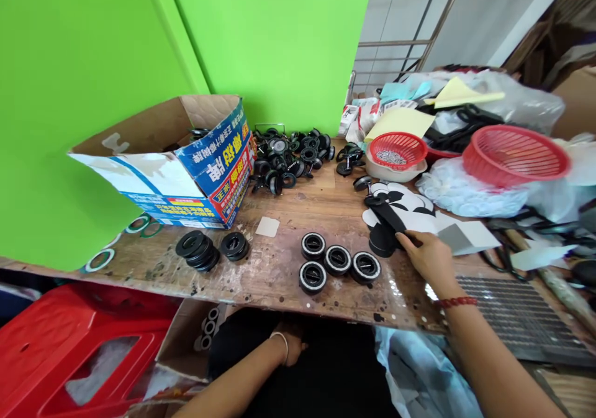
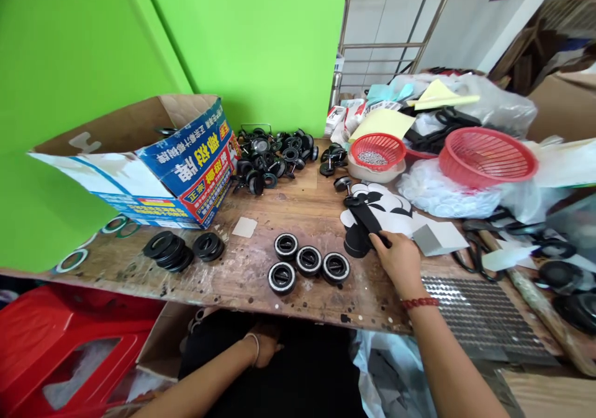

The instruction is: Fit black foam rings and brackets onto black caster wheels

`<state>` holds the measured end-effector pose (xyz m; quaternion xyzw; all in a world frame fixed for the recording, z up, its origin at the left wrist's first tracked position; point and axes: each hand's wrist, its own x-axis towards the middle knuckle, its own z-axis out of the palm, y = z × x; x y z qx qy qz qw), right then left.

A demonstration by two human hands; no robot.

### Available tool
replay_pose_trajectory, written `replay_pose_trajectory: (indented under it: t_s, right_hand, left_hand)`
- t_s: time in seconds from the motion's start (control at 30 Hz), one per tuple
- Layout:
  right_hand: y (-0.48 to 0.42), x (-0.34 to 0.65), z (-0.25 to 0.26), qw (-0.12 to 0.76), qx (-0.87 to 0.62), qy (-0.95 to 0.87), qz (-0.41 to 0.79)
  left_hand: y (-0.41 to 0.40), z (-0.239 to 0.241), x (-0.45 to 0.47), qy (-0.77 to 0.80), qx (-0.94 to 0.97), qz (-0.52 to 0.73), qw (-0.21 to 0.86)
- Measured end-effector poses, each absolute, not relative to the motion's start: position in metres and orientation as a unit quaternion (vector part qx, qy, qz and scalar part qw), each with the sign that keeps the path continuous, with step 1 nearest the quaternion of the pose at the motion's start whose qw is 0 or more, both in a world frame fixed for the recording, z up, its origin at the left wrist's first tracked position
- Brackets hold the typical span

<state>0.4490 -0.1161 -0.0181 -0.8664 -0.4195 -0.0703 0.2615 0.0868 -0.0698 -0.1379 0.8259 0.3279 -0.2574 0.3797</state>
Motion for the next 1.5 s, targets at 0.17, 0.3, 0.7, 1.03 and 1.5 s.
replay_pose_trajectory:
  t_s: [0.17,0.3,0.7,1.03,1.5]
  right_hand:
    - [-0.123,0.448,-0.005,0.252,-0.87,-0.414,-0.095]
    - [-0.126,0.448,0.005,0.267,-0.874,-0.381,-0.141]
    - [-0.086,0.312,0.064,0.417,-0.671,-0.582,-0.191]
    - [-0.062,0.234,0.05,0.467,-0.539,-0.701,-0.023]
    - [-0.044,0.233,0.058,0.38,-0.551,-0.741,-0.055]
  left_hand:
    - [-0.068,-0.13,0.091,0.323,0.826,-0.251,0.387]
    - [-0.068,-0.1,0.07,0.321,0.835,-0.211,0.393]
    - [-0.037,0.065,0.093,0.288,0.505,0.163,0.797]
    - [-0.001,0.055,0.09,0.323,0.376,0.324,0.806]
    - [0.004,0.049,0.083,0.399,0.42,0.321,0.749]
